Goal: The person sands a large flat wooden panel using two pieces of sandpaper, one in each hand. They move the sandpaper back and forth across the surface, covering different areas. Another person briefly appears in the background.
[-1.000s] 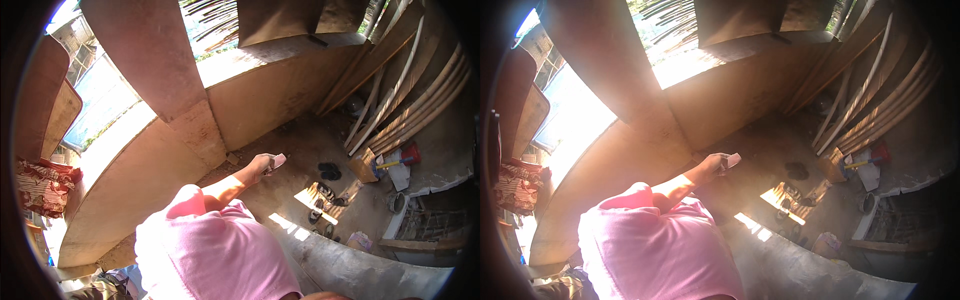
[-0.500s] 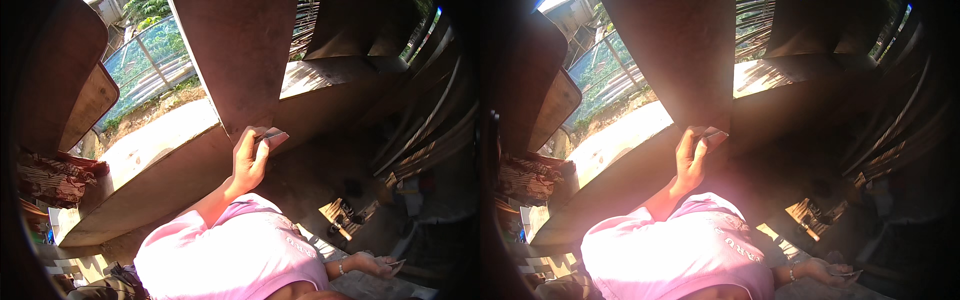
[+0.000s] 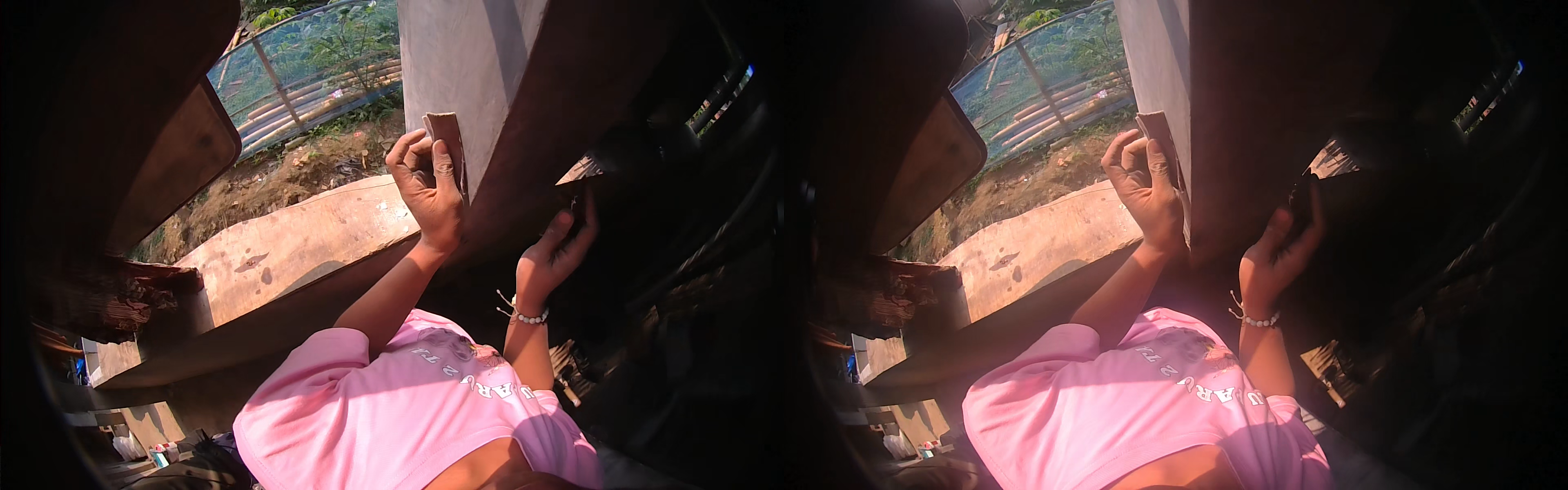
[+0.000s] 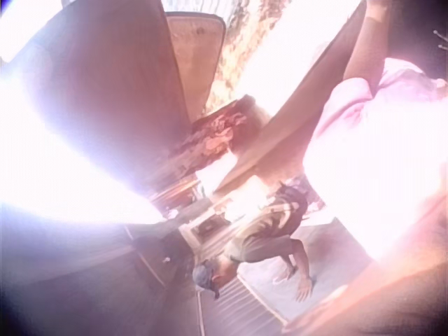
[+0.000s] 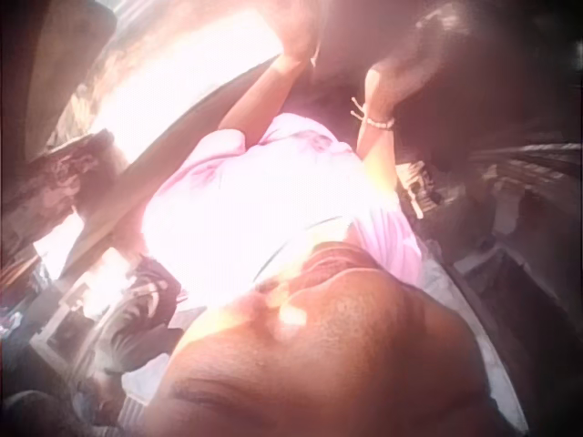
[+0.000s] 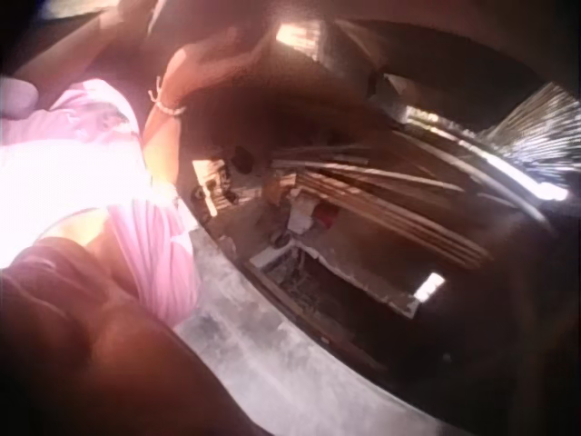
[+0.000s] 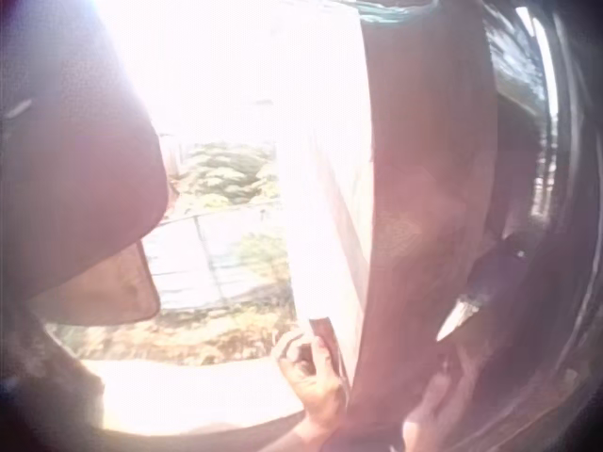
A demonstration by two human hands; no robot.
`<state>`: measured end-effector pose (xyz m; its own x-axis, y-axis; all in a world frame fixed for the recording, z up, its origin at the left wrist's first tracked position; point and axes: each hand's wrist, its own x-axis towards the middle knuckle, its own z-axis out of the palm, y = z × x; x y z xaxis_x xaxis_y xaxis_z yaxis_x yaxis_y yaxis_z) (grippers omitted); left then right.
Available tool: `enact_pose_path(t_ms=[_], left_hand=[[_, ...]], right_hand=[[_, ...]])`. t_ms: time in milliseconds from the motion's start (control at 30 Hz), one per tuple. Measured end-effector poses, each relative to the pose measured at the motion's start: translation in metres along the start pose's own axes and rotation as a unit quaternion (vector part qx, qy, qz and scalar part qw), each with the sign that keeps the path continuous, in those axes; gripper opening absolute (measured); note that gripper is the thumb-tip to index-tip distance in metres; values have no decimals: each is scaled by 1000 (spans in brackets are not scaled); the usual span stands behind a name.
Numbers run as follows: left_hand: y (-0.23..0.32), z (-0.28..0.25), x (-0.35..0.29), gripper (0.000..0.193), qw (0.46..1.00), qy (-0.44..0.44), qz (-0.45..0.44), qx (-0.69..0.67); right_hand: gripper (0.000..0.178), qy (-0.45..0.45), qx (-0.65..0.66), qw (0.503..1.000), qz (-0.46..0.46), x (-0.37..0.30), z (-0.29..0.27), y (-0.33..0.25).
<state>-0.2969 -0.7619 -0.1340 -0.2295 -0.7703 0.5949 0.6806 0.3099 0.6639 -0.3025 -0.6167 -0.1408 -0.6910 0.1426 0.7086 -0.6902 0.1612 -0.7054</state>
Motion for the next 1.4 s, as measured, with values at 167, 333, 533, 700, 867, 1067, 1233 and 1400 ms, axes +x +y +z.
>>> enact_pose_path(t_ms=[167,333,533,700,867,1067,1233,1400], left_hand=[[-37,-5,-16,30,989,-6,78,129],[-46,-35,-29,46,973,-152,124,126],[-47,-34,21,78,935,-303,106,151],[-47,-22,29,93,954,-280,64,86],[-51,-45,2,99,937,-339,35,81],[-60,-53,10,96,953,-287,-1,102],[-62,-44,11,88,955,-285,-19,83],[-67,-47,5,87,965,-226,-92,94]], right_hand=[[42,1,-103,988,-119,-10,41,-4],[59,-112,-119,982,-91,-45,53,12],[79,-189,-89,978,-1,-83,55,29],[87,-223,-82,971,29,-90,45,22],[89,-230,-53,972,-17,-80,38,21],[92,-203,-50,977,-39,-70,50,22],[92,-177,-28,983,-23,-57,58,15],[91,-170,-48,982,-67,-54,66,14]])
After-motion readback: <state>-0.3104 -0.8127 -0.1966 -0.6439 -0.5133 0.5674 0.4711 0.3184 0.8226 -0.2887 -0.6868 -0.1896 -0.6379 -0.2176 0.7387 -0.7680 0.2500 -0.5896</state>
